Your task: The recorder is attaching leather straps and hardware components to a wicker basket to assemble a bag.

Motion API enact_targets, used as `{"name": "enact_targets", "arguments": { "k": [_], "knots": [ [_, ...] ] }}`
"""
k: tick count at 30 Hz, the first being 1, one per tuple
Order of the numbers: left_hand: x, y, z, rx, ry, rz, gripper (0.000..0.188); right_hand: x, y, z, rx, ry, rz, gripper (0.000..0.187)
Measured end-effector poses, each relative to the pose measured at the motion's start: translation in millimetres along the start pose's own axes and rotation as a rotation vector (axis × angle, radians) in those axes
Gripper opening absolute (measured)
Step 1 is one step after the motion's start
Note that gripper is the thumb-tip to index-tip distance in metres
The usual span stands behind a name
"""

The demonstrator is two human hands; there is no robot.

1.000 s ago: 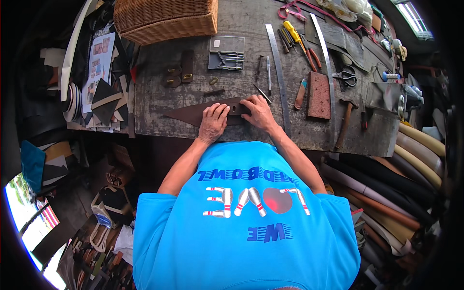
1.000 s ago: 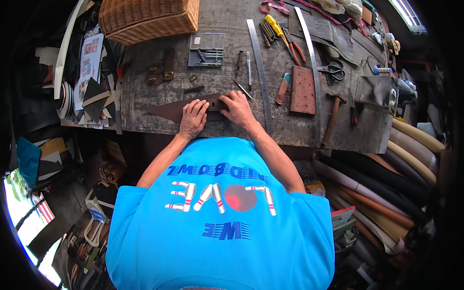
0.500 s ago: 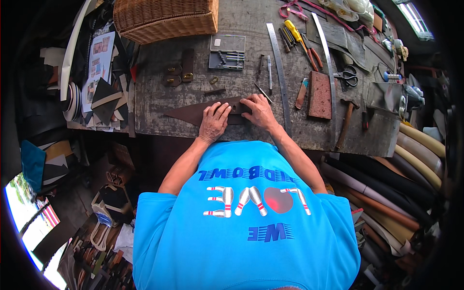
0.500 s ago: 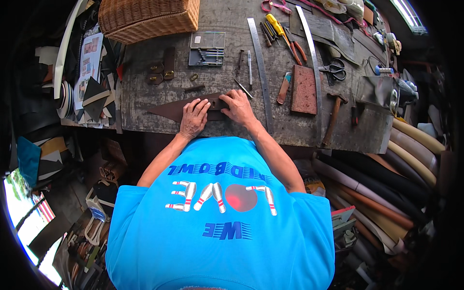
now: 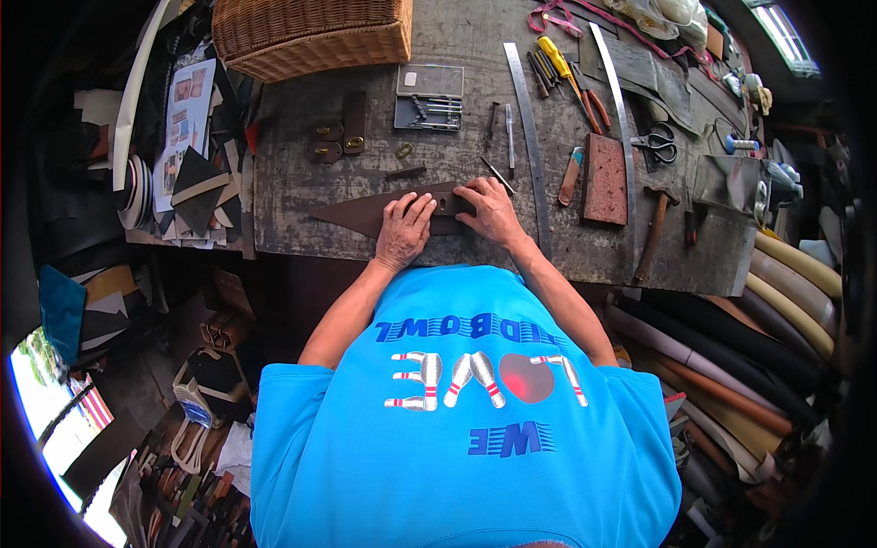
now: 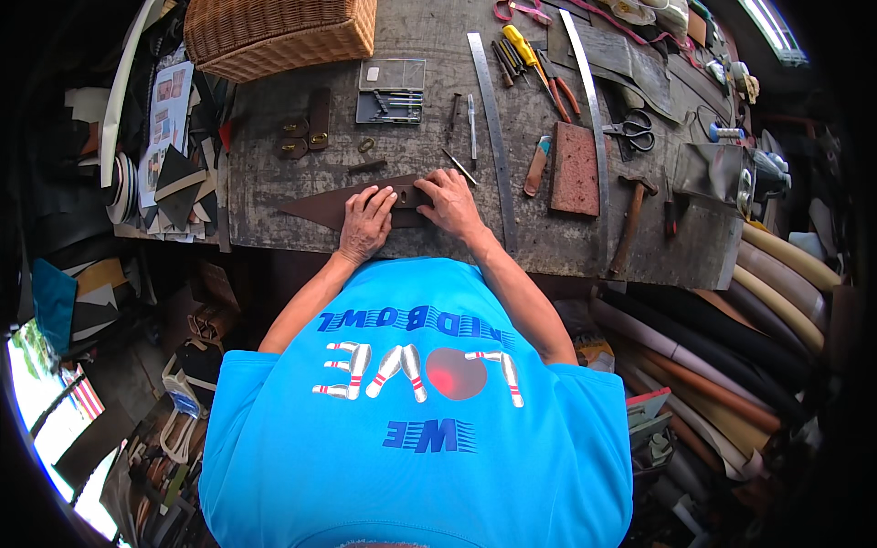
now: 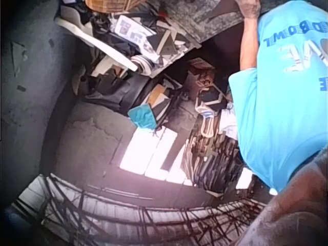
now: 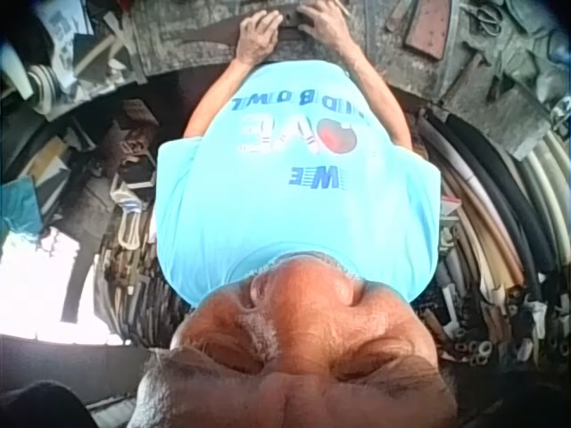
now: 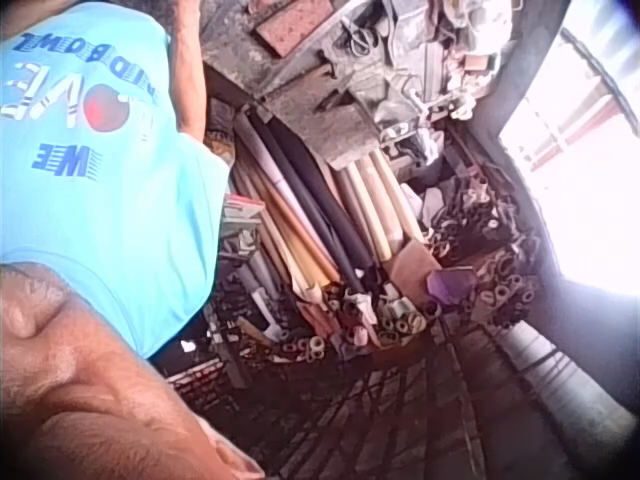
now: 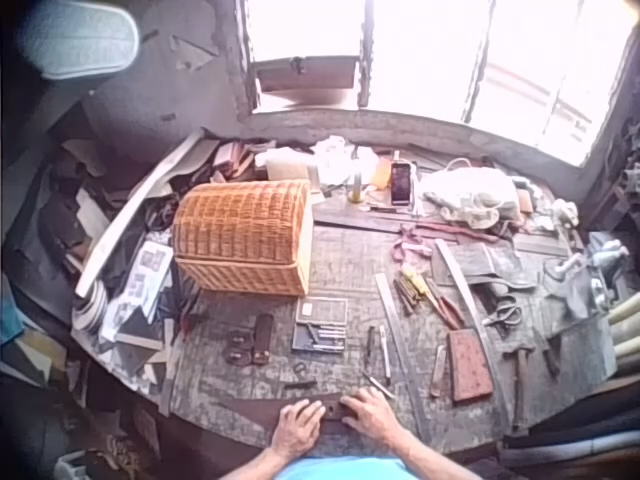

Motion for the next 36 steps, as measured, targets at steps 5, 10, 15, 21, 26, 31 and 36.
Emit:
{"name": "enact_targets", "arguments": {
  "k": [5, 10, 15, 21, 26, 31, 36],
  "knots": [
    [-0.2, 0.0, -0.1, -0.001, 0.007, 0.009, 0.051, -2.1, -0.2, 1.2, -0.017, -0.017, -0.02, 0.053],
    [0.2, 0.2, 0.9, 0.008, 0.003, 0.004, 0.053, -2.0, -1.9, 1.6, -0.017, 0.006, -0.041, 0.053],
    [1.7, 1.8, 0.0, -0.013, -0.01, -0.002, 0.052, -2.0, -2.0, 1.2, -0.02, 0.015, -0.035, 0.052],
    [2.1, 3.3, -0.3, -0.035, -0.029, -0.009, 0.054, -2.8, -4.4, 0.7, -0.044, 0.007, -0.054, 0.051],
    [0.1, 3.3, -0.7, -0.059, -0.029, 0.026, 0.049, 2.2, -15.9, 0.6, -0.035, 0.007, -0.184, 0.053],
    [1.2, 5.1, -0.4, -0.084, -0.021, 0.021, 0.048, 10.3, -50.9, -0.5, 0.111, 0.034, -0.282, 0.053],
    [2.5, 4.3, 1.4, -0.06, -0.046, -0.035, 0.049, -17.5, -56.7, -24.1, 0.132, -0.057, -0.266, 0.052]
  ]
}}
Point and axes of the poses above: each hand's wrist, its own z-axis towards the middle knuckle, its own x-axis out of the back of the hand, y = z × x, the point moved 9 cm from there along z, towards the middle knuckle, and after that the axes turned 12 degrees about x, right-handed, at the moved point
